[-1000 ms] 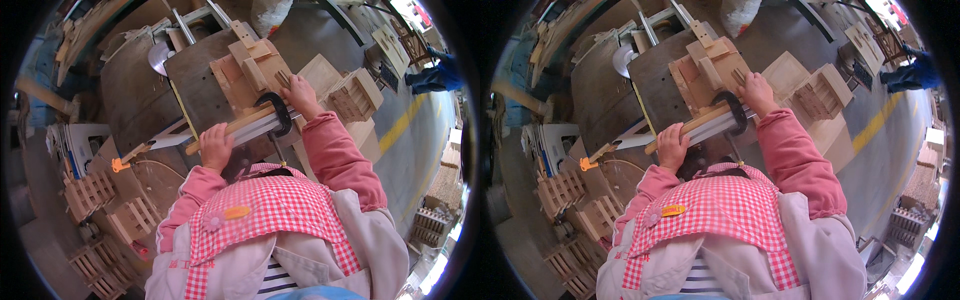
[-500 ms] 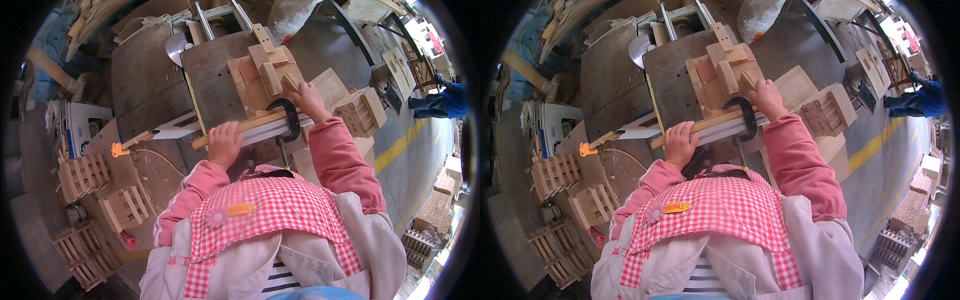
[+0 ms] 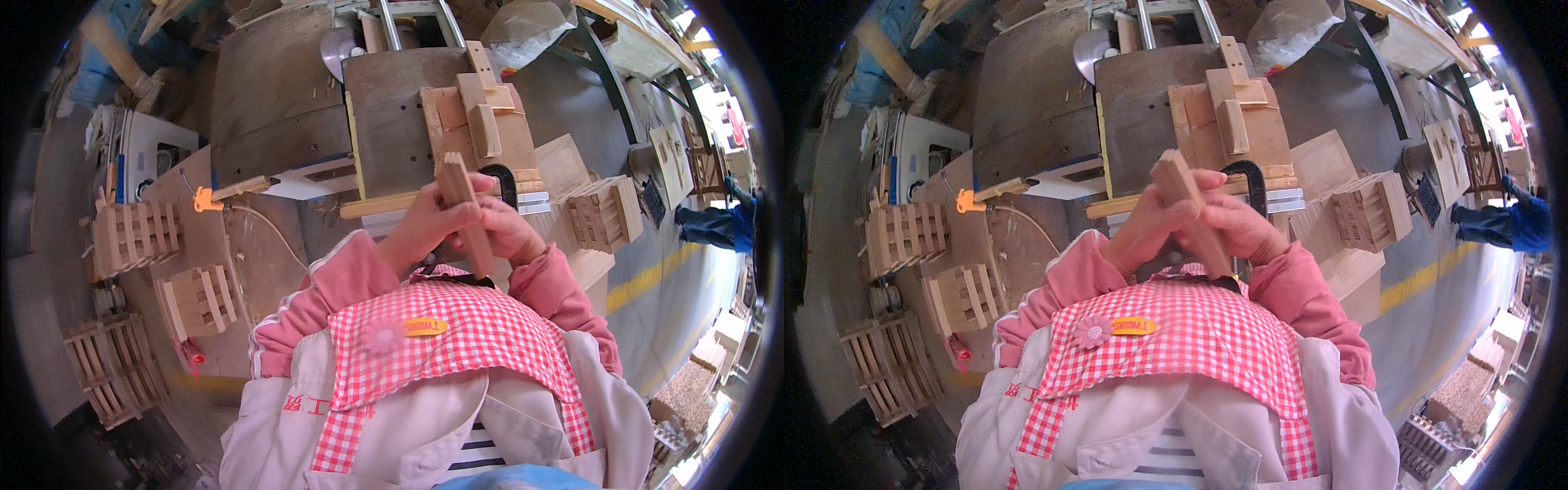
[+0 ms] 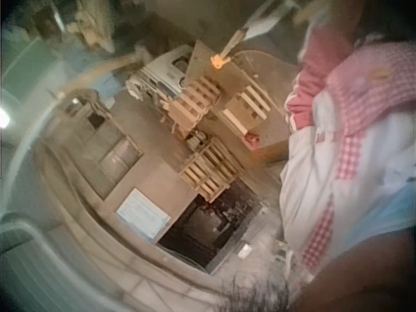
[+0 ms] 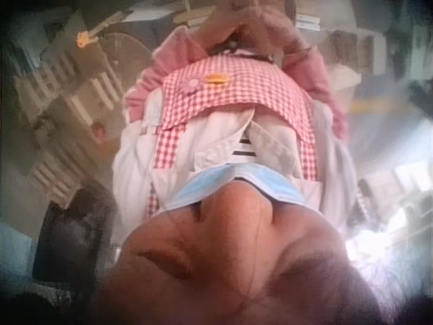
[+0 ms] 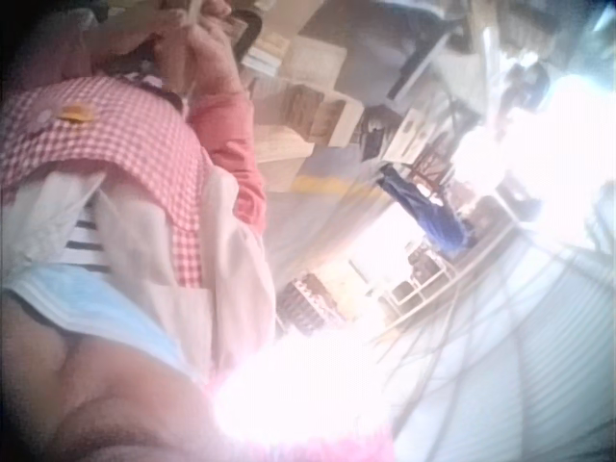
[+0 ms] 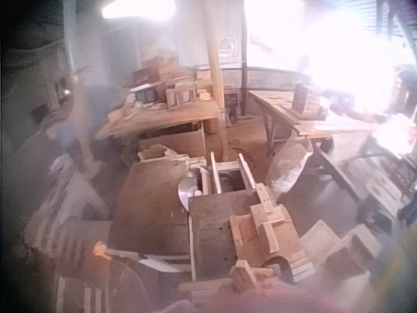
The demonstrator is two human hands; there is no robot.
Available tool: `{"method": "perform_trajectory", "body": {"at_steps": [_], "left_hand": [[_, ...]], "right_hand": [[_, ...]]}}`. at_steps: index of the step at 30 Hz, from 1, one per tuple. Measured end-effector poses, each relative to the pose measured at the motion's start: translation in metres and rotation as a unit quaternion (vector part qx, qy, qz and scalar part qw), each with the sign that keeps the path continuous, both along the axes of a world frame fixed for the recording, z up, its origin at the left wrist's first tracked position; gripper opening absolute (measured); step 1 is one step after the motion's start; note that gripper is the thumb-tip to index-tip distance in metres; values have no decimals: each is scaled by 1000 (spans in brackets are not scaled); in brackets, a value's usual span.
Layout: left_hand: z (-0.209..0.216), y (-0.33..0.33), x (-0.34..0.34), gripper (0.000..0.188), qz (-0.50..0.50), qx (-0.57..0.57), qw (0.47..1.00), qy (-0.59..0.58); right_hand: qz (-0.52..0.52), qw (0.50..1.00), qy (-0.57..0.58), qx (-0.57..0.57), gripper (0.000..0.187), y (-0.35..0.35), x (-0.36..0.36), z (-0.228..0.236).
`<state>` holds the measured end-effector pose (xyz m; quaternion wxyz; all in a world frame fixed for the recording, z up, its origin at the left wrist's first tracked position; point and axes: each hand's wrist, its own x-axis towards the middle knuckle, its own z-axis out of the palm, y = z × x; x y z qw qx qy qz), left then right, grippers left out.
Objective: The person repeatedly picks up small wooden slats and assembles them into crate-like frames on a workbench. They align the pieces by hand, secure them with a clamp, and place the completed frames into a growing stack. The process is repeated multiple times throughout the clip.
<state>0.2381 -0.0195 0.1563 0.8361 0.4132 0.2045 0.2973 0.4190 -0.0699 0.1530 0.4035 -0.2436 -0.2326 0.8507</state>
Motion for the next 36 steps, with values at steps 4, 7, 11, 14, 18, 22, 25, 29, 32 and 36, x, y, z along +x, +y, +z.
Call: {"method": "perform_trajectory", "body": {"at_steps": [4, 7, 11, 14, 18, 22, 25, 29, 32, 36], "left_hand": [[18, -1, -10, 32, 104, 164, 978, 74], [19, -3, -16, 32, 153, 245, 953, 89], [14, -1, -23, 36, 149, 273, 948, 72], [1, -1, -39, 41, 109, 201, 966, 121], [-36, -10, -84, 44, 152, 229, 932, 237], [-76, -5, -140, 34, 290, 62, 908, 295], [-93, 1, -164, 27, 338, 64, 874, 344], [-97, 12, -168, 24, 316, 214, 842, 381], [-93, 17, -172, 23, 299, 239, 837, 390], [-91, 21, -183, 23, 283, 205, 847, 401]], "right_hand": [[25, 986, -154, 50, 70, 3, -10, 12], [46, 920, -311, 233, 72, 3, -12, 26], [27, 895, -370, 249, 57, 6, -32, 29], [55, 917, -366, 151, 54, -4, -33, 24], [9, 972, -216, -91, 37, -16, -22, -2], [-77, 939, -217, -255, 30, -23, -19, -34], [-69, 953, -217, -201, 30, -24, -17, -37], [-10, 916, -386, -111, 30, -2, -28, -27], [10, 834, -545, 84, 35, 34, -38, -21], [93, 644, -697, 302, 38, 102, -50, -30]]}}
